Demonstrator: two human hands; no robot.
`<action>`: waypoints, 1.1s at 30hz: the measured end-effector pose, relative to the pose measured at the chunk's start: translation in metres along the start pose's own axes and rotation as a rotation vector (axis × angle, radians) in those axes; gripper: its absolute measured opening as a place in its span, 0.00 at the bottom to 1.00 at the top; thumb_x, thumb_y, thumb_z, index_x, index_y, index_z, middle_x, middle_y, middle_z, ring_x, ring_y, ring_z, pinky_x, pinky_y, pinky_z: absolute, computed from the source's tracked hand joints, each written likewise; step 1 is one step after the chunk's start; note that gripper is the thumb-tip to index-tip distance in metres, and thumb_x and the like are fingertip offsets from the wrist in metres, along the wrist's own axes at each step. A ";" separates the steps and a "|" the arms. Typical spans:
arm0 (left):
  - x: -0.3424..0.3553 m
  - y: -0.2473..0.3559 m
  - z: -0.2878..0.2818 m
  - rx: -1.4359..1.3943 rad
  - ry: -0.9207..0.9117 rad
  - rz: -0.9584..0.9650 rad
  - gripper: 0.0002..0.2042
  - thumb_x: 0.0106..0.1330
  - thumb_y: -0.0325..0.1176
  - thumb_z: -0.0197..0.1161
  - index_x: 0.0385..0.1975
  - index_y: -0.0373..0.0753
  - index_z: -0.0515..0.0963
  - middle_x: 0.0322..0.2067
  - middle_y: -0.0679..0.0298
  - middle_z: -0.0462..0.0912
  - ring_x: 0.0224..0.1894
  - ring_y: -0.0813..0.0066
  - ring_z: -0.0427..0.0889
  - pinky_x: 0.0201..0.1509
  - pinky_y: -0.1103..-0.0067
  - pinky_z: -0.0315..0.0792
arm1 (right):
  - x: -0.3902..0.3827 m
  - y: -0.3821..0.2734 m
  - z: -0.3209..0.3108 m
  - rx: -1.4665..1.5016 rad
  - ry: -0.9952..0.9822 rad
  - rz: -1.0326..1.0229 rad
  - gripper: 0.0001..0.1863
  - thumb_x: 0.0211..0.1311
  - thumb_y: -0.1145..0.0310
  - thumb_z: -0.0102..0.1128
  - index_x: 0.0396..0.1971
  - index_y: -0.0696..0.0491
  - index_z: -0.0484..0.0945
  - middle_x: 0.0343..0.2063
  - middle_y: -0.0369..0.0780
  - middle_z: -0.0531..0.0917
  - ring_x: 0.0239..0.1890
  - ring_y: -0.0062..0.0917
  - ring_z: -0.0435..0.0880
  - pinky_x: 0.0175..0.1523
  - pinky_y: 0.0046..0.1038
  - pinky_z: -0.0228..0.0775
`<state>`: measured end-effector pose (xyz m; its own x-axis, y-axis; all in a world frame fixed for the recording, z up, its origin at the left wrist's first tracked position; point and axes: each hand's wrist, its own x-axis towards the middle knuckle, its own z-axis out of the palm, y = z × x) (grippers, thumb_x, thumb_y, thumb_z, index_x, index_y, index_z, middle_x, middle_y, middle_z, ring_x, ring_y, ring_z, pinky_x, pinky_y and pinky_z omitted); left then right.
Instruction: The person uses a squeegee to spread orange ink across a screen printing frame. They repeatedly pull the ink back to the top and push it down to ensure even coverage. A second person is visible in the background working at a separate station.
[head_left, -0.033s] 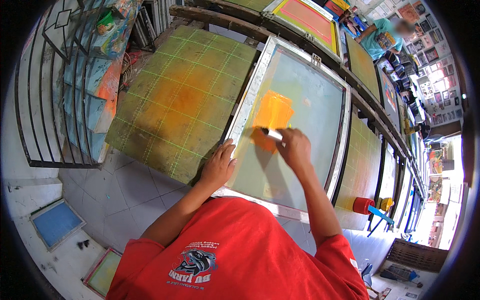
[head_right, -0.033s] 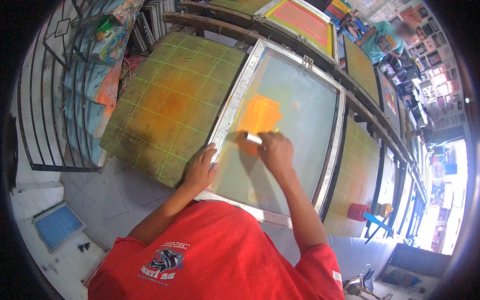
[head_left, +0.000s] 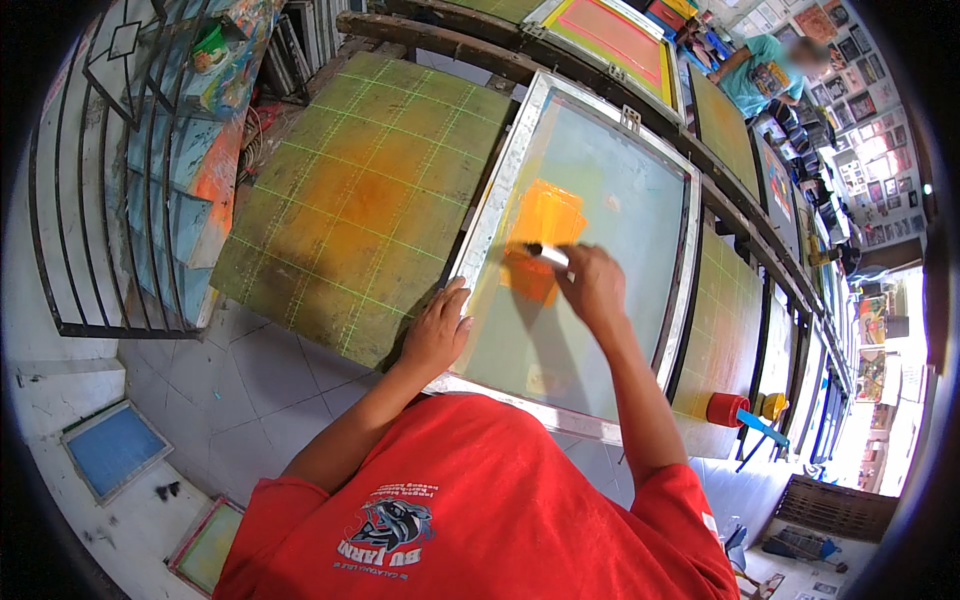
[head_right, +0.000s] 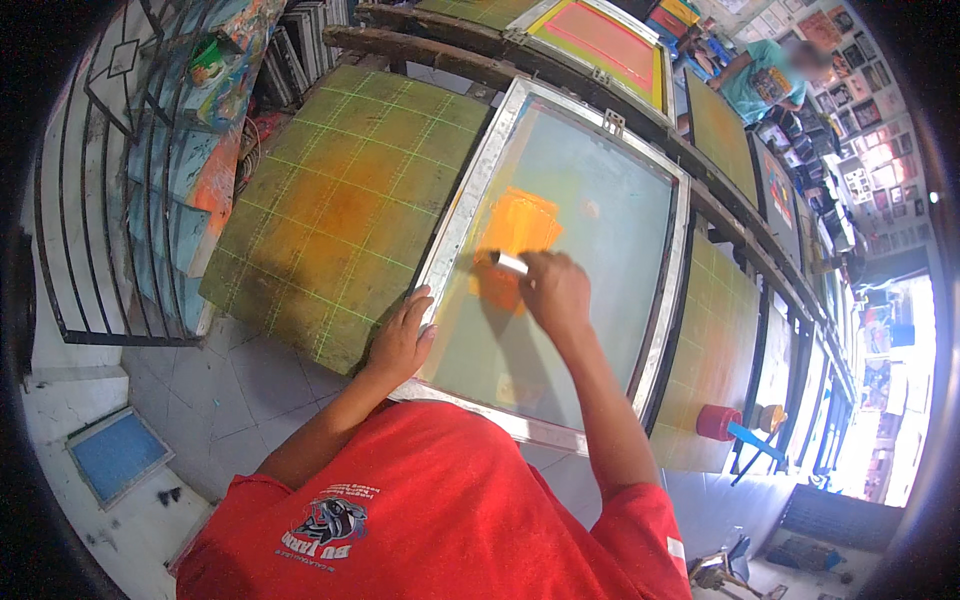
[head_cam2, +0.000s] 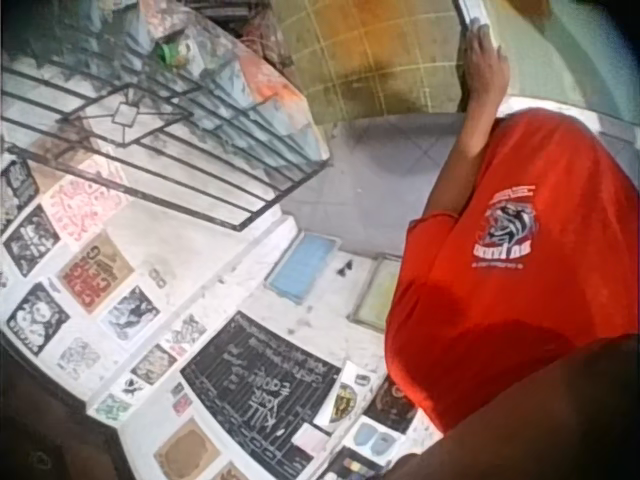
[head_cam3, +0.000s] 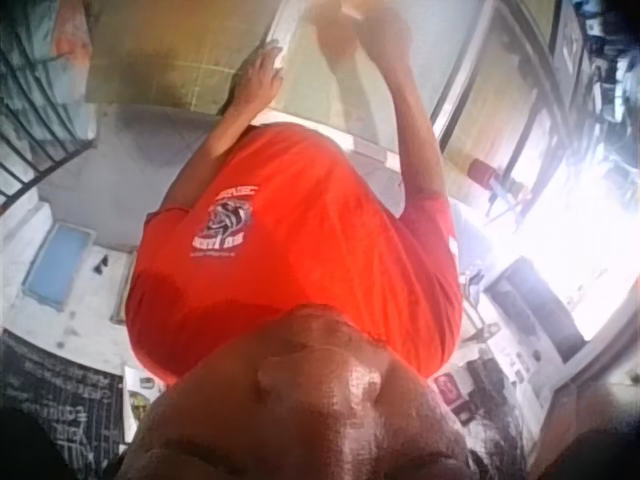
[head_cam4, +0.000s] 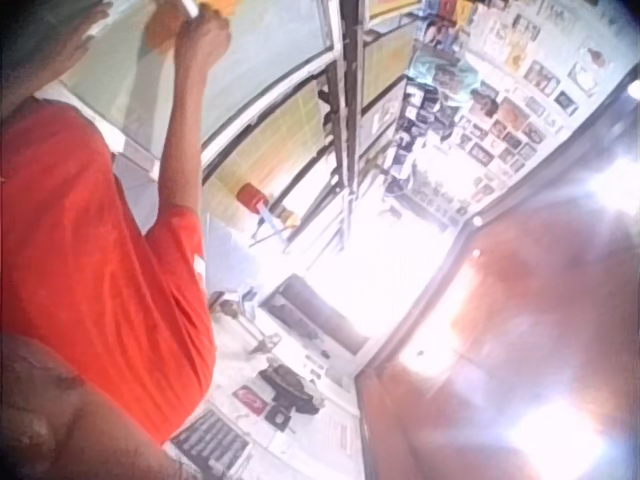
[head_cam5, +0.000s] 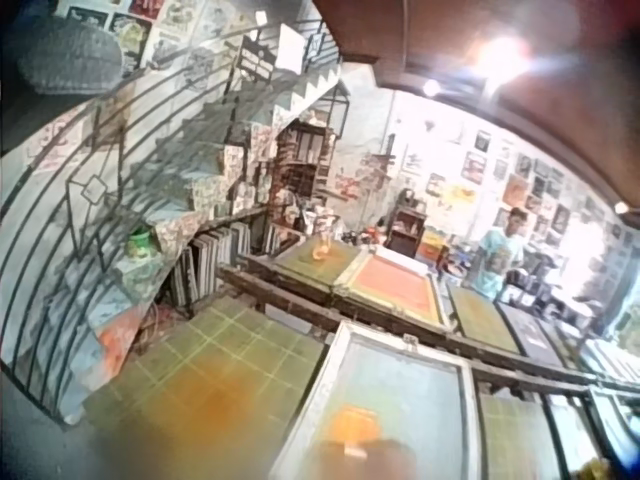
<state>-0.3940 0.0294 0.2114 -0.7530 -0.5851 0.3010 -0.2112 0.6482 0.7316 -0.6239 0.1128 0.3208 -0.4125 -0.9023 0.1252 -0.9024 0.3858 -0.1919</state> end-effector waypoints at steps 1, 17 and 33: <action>0.002 0.000 0.000 0.005 0.006 0.008 0.21 0.61 0.29 0.58 0.54 0.33 0.64 0.58 0.48 0.68 0.59 0.48 0.69 0.61 0.64 0.65 | 0.015 0.006 -0.001 -0.043 0.024 0.004 0.15 0.48 0.69 0.63 0.40 0.48 0.81 0.28 0.38 0.81 0.35 0.35 0.79 0.40 0.36 0.72; 0.000 -0.004 0.004 0.046 0.006 -0.004 0.20 0.60 0.29 0.59 0.52 0.34 0.66 0.60 0.51 0.67 0.60 0.53 0.68 0.62 0.66 0.65 | 0.046 0.014 0.018 -0.078 -0.009 0.055 0.12 0.47 0.72 0.58 0.34 0.48 0.81 0.31 0.40 0.82 0.38 0.36 0.81 0.40 0.37 0.74; 0.005 0.000 -0.001 0.042 -0.017 0.012 0.20 0.61 0.28 0.58 0.53 0.32 0.64 0.60 0.49 0.66 0.60 0.50 0.67 0.62 0.66 0.64 | -0.011 -0.007 0.007 0.050 0.281 0.001 0.15 0.44 0.75 0.64 0.36 0.49 0.81 0.31 0.38 0.82 0.35 0.33 0.80 0.39 0.34 0.71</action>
<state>-0.3973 0.0260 0.2138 -0.7663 -0.5689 0.2986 -0.2276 0.6750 0.7018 -0.6125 0.1184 0.3140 -0.4377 -0.8109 0.3884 -0.8977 0.3700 -0.2392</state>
